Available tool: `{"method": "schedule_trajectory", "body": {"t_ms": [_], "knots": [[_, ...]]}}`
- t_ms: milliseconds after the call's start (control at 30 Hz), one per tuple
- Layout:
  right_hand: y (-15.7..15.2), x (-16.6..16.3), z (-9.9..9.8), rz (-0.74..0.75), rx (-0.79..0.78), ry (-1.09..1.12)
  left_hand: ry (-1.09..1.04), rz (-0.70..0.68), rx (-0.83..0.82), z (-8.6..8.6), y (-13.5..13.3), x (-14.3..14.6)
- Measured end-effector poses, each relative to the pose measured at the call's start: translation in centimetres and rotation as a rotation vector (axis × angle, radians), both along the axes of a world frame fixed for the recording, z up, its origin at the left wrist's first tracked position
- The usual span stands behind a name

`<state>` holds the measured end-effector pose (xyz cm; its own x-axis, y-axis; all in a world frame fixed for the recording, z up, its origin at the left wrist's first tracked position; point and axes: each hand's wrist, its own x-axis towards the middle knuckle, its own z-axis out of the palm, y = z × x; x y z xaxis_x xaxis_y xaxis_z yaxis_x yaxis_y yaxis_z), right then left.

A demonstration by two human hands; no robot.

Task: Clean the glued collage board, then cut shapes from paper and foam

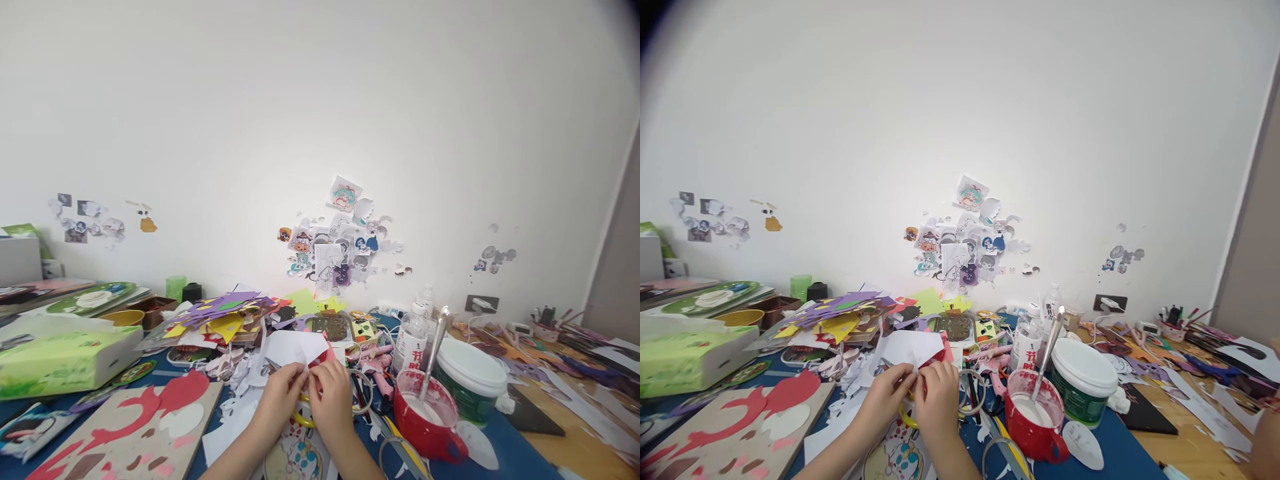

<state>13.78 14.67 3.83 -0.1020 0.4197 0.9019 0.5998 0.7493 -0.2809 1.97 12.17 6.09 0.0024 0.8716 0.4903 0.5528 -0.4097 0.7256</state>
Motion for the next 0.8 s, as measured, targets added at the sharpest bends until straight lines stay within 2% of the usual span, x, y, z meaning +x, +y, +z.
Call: {"method": "schedule_trajectory", "body": {"t_ms": [333,533,633,800], "knots": [[0.7,0.1,-0.3,-0.011,0.013,-0.011,-0.021,-0.007,0.008,-0.1,0.0,-0.1],[0.9,0.2,-0.2,-0.008,0.014,0.029,-0.134,-0.092,-0.054,0.4,-0.1,0.1],[0.9,0.6,0.0,-0.050,-0.021,0.039,-0.158,-0.127,-0.083,0.3,0.2,-0.2],[1.1,1.8,0.5,-0.152,-0.067,0.134,-0.148,-0.105,-0.080,0.0,0.7,-0.8]]}}
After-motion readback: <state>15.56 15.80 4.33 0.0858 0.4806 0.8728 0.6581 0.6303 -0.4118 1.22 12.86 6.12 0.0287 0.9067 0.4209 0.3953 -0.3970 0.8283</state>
